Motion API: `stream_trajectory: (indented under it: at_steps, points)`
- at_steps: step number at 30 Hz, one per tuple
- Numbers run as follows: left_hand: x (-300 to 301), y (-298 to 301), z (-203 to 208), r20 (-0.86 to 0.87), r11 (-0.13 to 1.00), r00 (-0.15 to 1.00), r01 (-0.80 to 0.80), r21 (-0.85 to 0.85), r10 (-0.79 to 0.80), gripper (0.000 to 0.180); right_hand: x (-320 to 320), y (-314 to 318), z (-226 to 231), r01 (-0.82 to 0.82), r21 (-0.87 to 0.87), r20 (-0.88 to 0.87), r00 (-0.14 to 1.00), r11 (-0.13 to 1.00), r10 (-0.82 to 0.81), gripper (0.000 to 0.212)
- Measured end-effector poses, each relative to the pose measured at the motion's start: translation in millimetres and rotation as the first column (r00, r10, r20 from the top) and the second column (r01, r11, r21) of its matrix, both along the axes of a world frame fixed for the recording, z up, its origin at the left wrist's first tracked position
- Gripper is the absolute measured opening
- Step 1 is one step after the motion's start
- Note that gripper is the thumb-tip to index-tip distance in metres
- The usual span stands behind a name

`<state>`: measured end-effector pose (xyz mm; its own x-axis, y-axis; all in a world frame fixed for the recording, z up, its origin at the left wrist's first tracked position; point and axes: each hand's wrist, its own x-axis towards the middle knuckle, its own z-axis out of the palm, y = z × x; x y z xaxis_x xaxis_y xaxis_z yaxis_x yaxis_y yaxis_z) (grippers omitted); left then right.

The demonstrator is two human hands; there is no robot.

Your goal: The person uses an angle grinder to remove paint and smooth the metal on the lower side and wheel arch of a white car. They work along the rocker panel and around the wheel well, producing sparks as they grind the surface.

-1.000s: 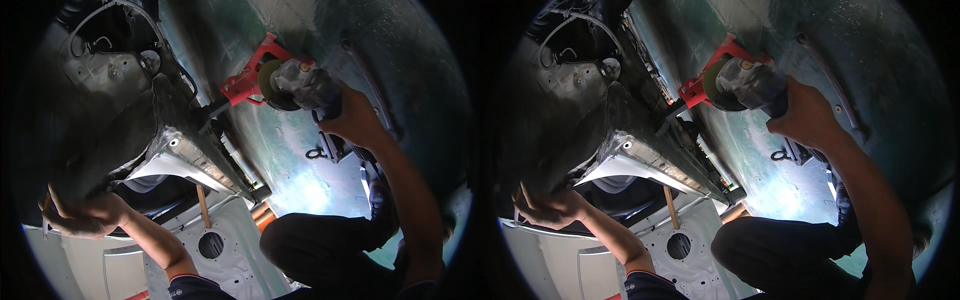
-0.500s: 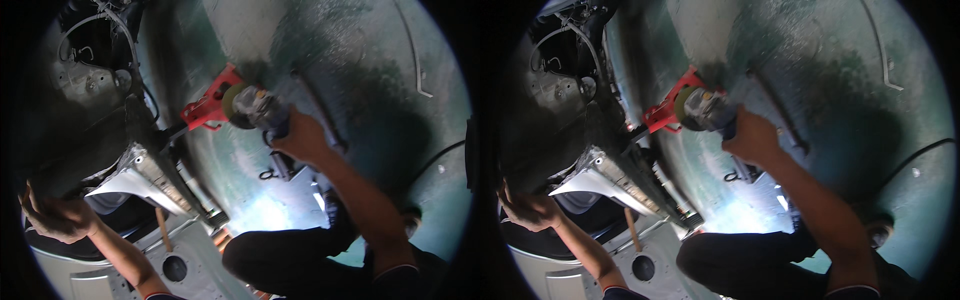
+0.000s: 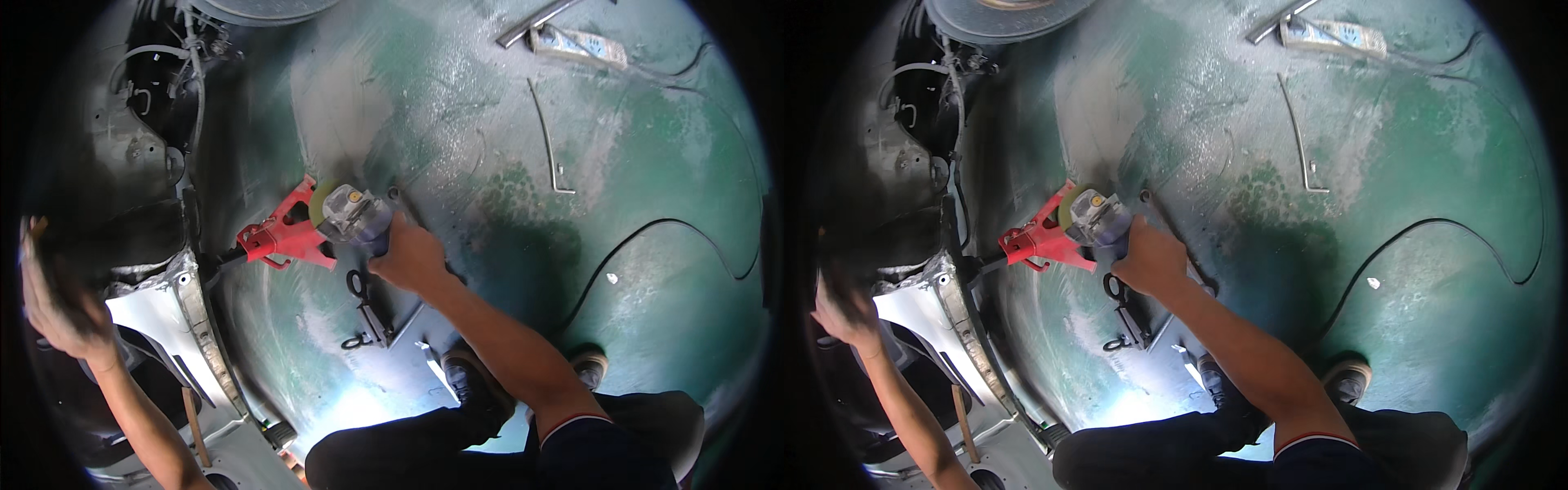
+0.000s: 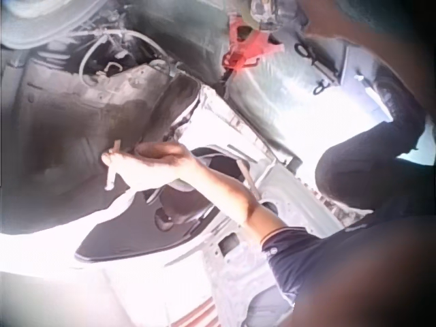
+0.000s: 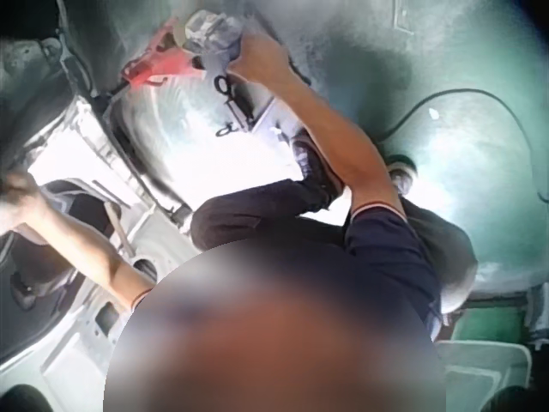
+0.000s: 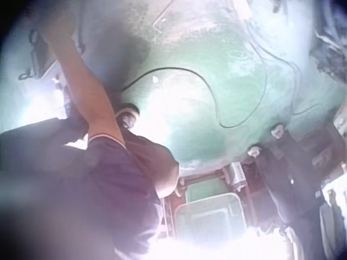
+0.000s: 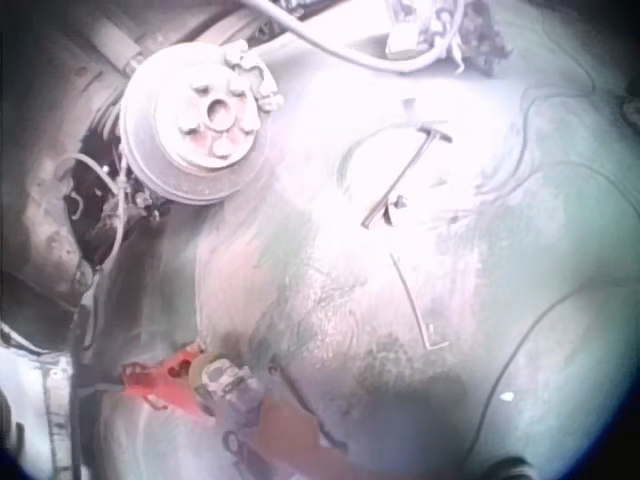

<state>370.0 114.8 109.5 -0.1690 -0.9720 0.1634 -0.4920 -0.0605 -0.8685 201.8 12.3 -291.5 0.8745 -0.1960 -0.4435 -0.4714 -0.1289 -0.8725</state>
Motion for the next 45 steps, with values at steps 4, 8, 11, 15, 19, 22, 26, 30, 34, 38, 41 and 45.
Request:
stream_trajectory:
  at_steps: [4, 8, 11, 15, 19, 22, 26, 30, 34, 38, 41, 45]
  points:
    - [-52.7, -6.9, -40.0, -0.377, 0.939, 0.923, -0.194, -0.284, 0.077, 0.05, 4.5, -30.5, 10.0, 0.038, -0.102, -0.06, 0.997, 0.994, -0.044, 0.058]
    - [-149.2, 10.7, -107.7, -0.972, 0.848, 0.165, -0.478, -0.227, -0.167, 0.056, 7.2, -55.7, 7.6, 0.095, -0.114, -0.134, 0.985, 0.989, -0.11, 0.065]
    - [-197.0, 35.5, -111.0, -0.806, 0.926, -0.591, -0.325, 0.19, -0.042, 0.064, 5.6, -59.5, -2.4, 0.127, -0.119, -0.14, 0.98, 0.985, -0.143, 0.077]
    - [-246.5, 39.1, -78.6, -0.664, 0.871, -0.729, -0.207, 0.446, 0.166, 0.033, -1.0, -57.5, -9.9, 0.281, 0.035, -0.126, 0.953, 0.959, -0.275, 0.072]
    - [-283.1, 14.3, -80.3, -0.27, 0.835, -0.792, -0.494, -0.242, -0.547, 0.03, -1.8, -53.2, -8.1, 0.419, 0.394, -0.029, 0.895, 0.818, -0.445, 0.049]
    - [-290.5, 4.3, -76.2, -0.311, 0.783, -0.722, -0.53, -0.326, -0.618, 0.027, -3.2, -47.3, -7.7, 0.429, 0.452, 0.012, 0.874, 0.782, -0.486, 0.047]
    - [-293.9, -16.4, -59.8, -0.323, 0.72, -0.646, -0.583, -0.375, -0.691, 0.023, 0.2, -45.4, -11.8, 0.401, 0.44, 0.002, 0.895, 0.804, -0.447, 0.043]
    - [-312.3, -31.4, -36.4, -0.306, 0.662, -0.589, -0.697, -0.277, -0.748, 0.019, -3.8, -34.9, -13.6, 0.374, 0.53, 0.023, 0.891, 0.761, -0.454, 0.042]
    - [-293.4, 0.5, -34.7, -0.4, 0.783, -0.674, -0.549, -0.292, -0.621, 0.025, -3.0, -30.4, -9.4, 0.362, 0.555, 0.011, 0.897, 0.749, -0.442, 0.042]
    - [-239.3, 54.9, -41.8, -0.806, 0.935, -0.578, -0.34, 0.101, -0.123, 0.054, -0.3, -38.8, 27.5, 0.335, 0.593, -0.012, 0.913, 0.732, -0.407, 0.041]
    - [-202.4, 53.6, -104.8, -0.747, 0.829, -0.636, -0.513, 0.223, -0.193, 0.082, 1.7, -55.2, 77.3, 0.322, 0.566, 0.059, 0.903, 0.759, -0.426, 0.038]
    - [-180.7, 30.5, -196.5, -0.561, 0.706, -0.826, -0.429, 0.563, -0.055, 0.083, -4.8, -83.7, 143.7, 0.328, 0.564, 0.046, 0.904, 0.758, -0.426, 0.043]
